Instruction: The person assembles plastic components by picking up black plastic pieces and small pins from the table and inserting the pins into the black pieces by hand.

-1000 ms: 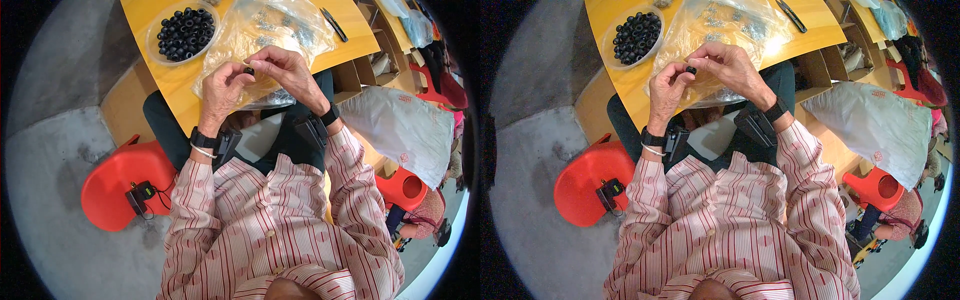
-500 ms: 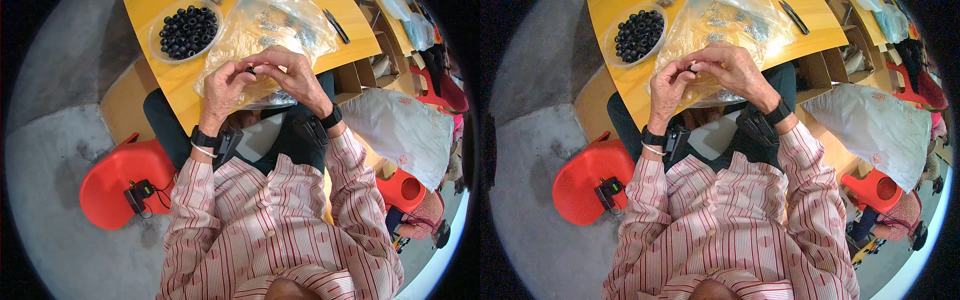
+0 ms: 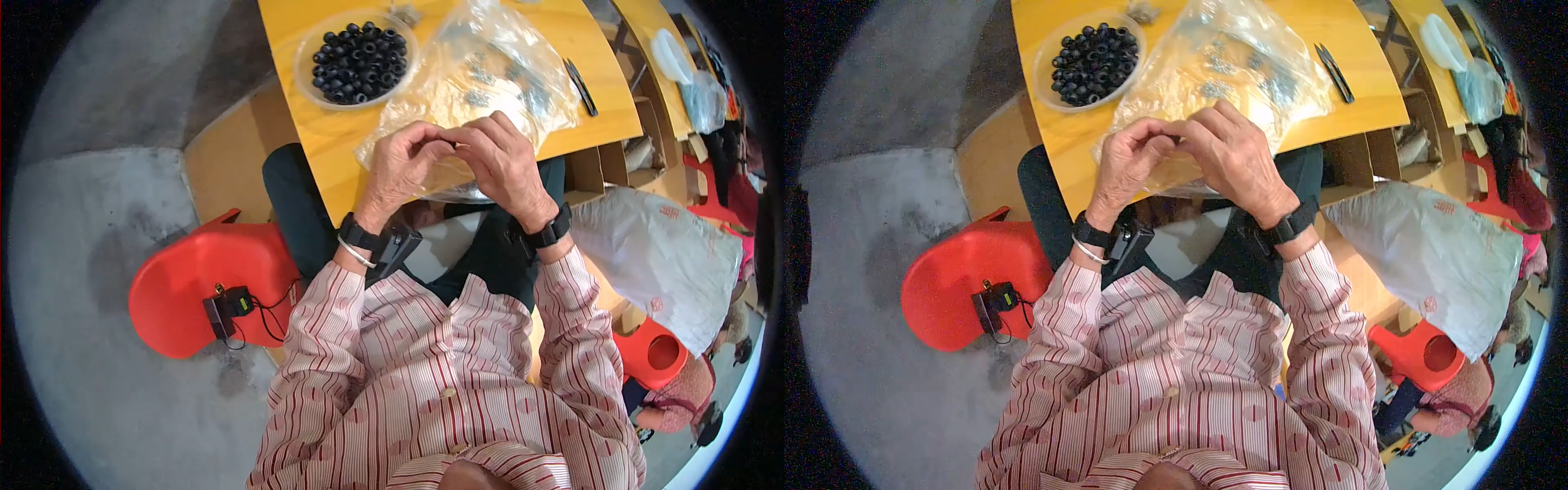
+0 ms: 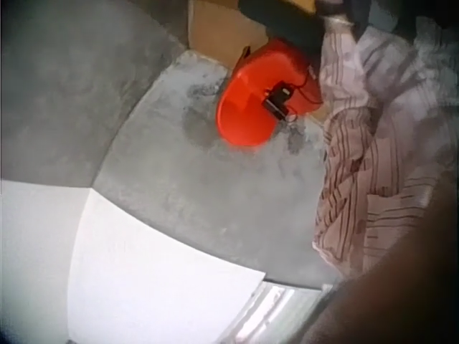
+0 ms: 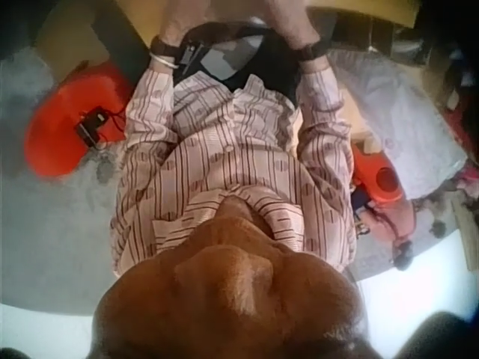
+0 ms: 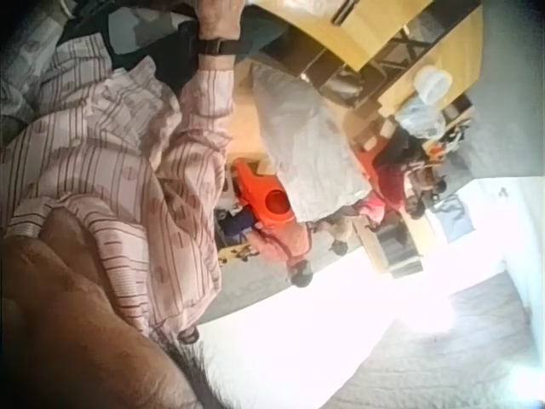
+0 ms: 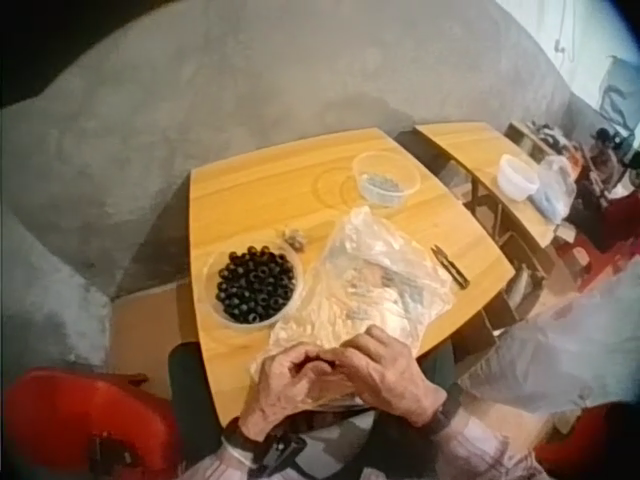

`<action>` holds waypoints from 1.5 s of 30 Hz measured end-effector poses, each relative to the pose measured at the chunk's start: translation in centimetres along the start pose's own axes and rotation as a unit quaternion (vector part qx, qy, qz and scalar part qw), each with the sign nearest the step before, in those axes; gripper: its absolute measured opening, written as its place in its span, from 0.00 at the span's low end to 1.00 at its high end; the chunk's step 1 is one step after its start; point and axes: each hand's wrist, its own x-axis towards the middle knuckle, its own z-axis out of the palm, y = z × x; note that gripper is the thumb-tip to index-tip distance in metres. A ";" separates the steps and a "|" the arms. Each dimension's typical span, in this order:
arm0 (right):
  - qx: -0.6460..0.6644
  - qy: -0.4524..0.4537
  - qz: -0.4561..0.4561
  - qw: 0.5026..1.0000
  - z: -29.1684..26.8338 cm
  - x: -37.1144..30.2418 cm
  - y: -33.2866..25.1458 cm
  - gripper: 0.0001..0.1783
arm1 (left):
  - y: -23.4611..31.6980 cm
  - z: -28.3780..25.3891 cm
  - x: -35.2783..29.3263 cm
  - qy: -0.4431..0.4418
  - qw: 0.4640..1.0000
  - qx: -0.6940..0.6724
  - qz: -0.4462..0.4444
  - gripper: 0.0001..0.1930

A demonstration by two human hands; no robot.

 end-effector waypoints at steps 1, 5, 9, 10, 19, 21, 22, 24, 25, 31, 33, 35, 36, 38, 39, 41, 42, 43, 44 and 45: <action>-0.011 -0.009 -0.005 1.000 0.0 0.0 0.0 0.19 | 0.2 -0.2 -0.1 -0.011 1.000 -0.010 -0.014 0.09; -0.016 -0.035 -0.014 0.999 -0.1 0.3 -0.4 0.19 | 0.8 -0.9 -0.9 -0.023 0.999 -0.039 -0.023 0.08; -0.010 -0.073 -0.020 0.997 -0.1 0.6 -0.7 0.20 | 0.8 -0.9 -1.7 -0.018 0.999 -0.029 -0.008 0.09; -0.011 -0.088 -0.025 0.996 0.0 0.6 -0.7 0.21 | 0.8 -0.9 -1.8 -0.016 0.999 -0.031 -0.008 0.09; -0.086 -0.152 -0.017 0.984 -1.4 2.5 0.6 0.16 | 0.7 -0.5 -2.4 0.054 0.996 0.074 0.019 0.08; -0.097 -0.144 -0.021 0.985 -1.6 3.2 0.8 0.14 | 0.7 -0.6 -2.5 0.046 0.994 0.088 0.036 0.08; -0.096 -0.145 -0.023 0.985 -1.6 3.6 0.7 0.14 | 0.4 -0.6 -2.5 0.047 0.994 0.088 0.036 0.08; -0.094 -0.153 -0.013 0.984 -1.4 4.5 0.3 0.14 | 0.1 -0.4 -2.5 0.059 0.995 0.068 0.042 0.08; -0.092 -0.157 -0.008 0.983 -1.4 5.2 -0.1 0.13 | 0.1 -0.4 -2.5 0.062 0.995 0.068 0.043 0.08; -0.070 -0.140 -0.064 0.986 0.2 9.1 -0.1 0.12 | 0.5 -0.5 -2.6 0.059 0.995 0.068 0.046 0.09; -0.067 -0.122 -0.085 0.987 0.7 10.2 -0.1 0.10 | 0.5 -0.5 -2.6 0.062 0.993 0.081 0.054 0.09; -0.079 -0.134 -0.079 0.985 1.1 10.9 0.4 0.10 | 0.3 -0.5 -2.5 0.060 0.994 0.076 0.054 0.09; -0.089 -0.145 -0.071 0.983 1.3 11.1 0.6 0.09 | 0.3 -0.5 -2.6 0.058 0.994 0.073 0.052 0.09; -0.084 -0.156 -0.081 0.981 1.4 11.4 0.6 0.09 | 0.4 -0.4 -2.6 0.057 0.994 0.074 0.049 0.09; -0.078 -0.166 -0.091 0.979 1.5 11.6 0.7 0.08 | 0.4 -0.4 -2.6 0.056 0.994 0.078 0.046 0.09; -0.061 -0.171 -0.095 0.979 2.0 11.9 0.8 0.08 | 0.3 -0.4 -2.7 0.055 0.994 0.080 0.049 0.09; -0.043 -0.176 -0.101 0.978 2.3 12.1 0.9 0.09 | 0.3 -0.4 -2.7 0.056 0.994 0.084 0.052 0.09; -0.043 -0.176 -0.100 0.978 2.6 12.3 0.9 0.09 | 0.2 -0.4 -2.7 0.055 0.994 0.083 0.051 0.09; -0.031 -0.176 -0.103 0.979 2.9 12.5 0.9 0.08 | 0.2 -0.4 -2.7 0.054 0.994 0.081 0.054 0.09; -0.019 -0.175 -0.106 0.979 3.2 12.7 0.9 0.07 | 0.3 -0.4 -2.7 0.054 0.994 0.079 0.057 0.09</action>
